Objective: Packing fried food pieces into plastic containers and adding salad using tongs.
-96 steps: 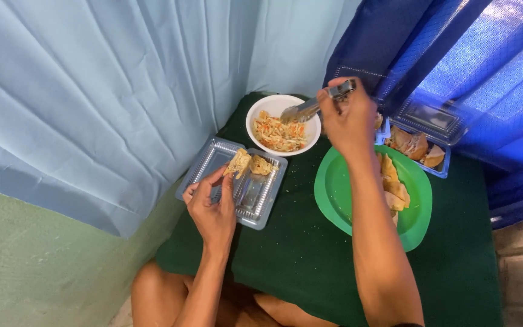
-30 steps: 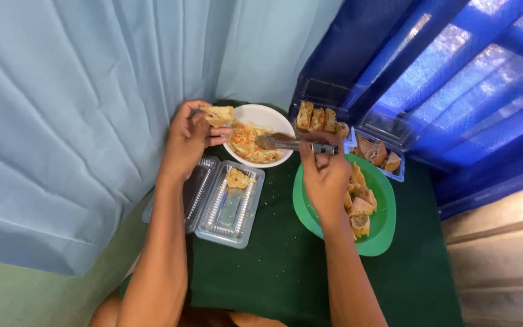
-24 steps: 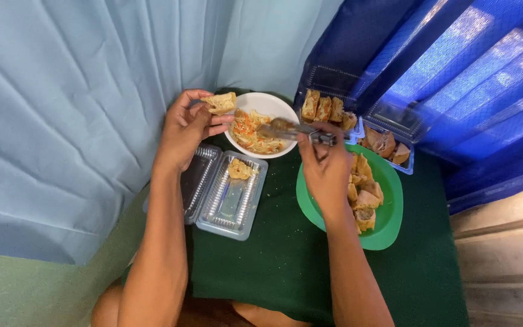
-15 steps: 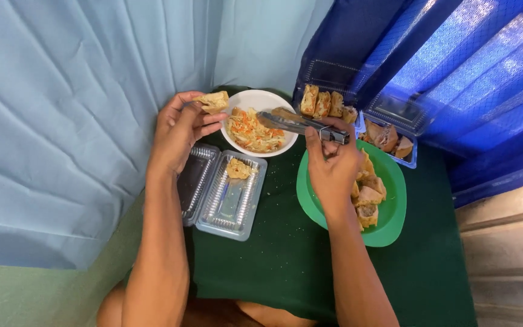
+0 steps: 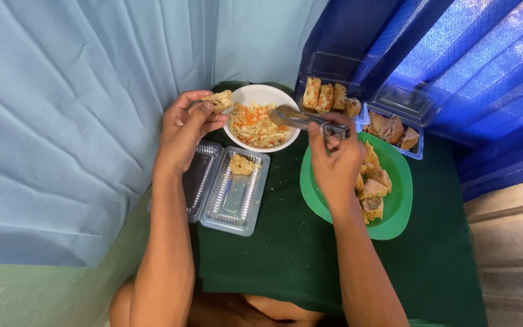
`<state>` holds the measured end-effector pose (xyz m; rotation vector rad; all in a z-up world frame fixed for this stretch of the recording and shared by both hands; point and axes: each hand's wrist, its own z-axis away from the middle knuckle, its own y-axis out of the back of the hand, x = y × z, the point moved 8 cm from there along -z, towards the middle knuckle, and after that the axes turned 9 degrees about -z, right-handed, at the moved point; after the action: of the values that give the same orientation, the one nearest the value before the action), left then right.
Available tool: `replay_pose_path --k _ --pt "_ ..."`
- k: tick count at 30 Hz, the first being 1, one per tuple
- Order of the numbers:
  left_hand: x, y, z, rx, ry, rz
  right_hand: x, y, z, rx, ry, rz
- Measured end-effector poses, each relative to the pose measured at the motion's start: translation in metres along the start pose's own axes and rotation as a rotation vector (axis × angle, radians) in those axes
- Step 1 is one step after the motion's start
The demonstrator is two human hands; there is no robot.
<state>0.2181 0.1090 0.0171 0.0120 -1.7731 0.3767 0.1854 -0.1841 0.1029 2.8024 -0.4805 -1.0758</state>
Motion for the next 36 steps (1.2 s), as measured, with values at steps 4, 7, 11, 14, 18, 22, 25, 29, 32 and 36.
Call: replay_pose_path --k 4,7,11,14,18,22,25,29,32,36 --pt "0.012 -0.005 0.0 0.042 -0.041 -0.102 -0.001 0.006 -0.003 0.029 -0.002 -0.032" --pt "0.019 -0.005 0.004 0.043 -0.068 -0.191 -0.007 0.007 -0.001 0.059 0.018 -0.062" --pt "0.024 -0.007 0.006 0.065 -0.068 -0.279 0.001 -0.003 0.003 -0.006 -0.043 -0.058" --pt "0.032 -0.011 0.01 0.069 -0.109 -0.351 0.009 -0.003 0.003 0.012 -0.065 -0.077" --pt "0.015 -0.001 0.004 0.101 -0.165 -0.403 0.01 0.01 0.001 0.103 -0.03 -0.108" --pt "0.014 -0.004 0.003 0.079 -0.187 -0.42 0.006 0.009 0.002 0.119 -0.035 -0.095" --pt "0.014 -0.006 0.003 0.066 -0.194 -0.406 0.01 0.007 0.005 0.104 -0.026 -0.116" --pt "0.011 -0.004 0.002 0.056 -0.214 -0.399 0.011 -0.005 0.005 -0.017 -0.06 -0.162" --pt "0.009 -0.004 0.001 0.048 -0.228 -0.395 0.007 -0.021 0.006 -0.111 -0.041 -0.149" --pt "0.001 -0.003 -0.002 0.042 -0.218 -0.392 0.003 -0.015 0.002 -0.101 0.001 -0.147"
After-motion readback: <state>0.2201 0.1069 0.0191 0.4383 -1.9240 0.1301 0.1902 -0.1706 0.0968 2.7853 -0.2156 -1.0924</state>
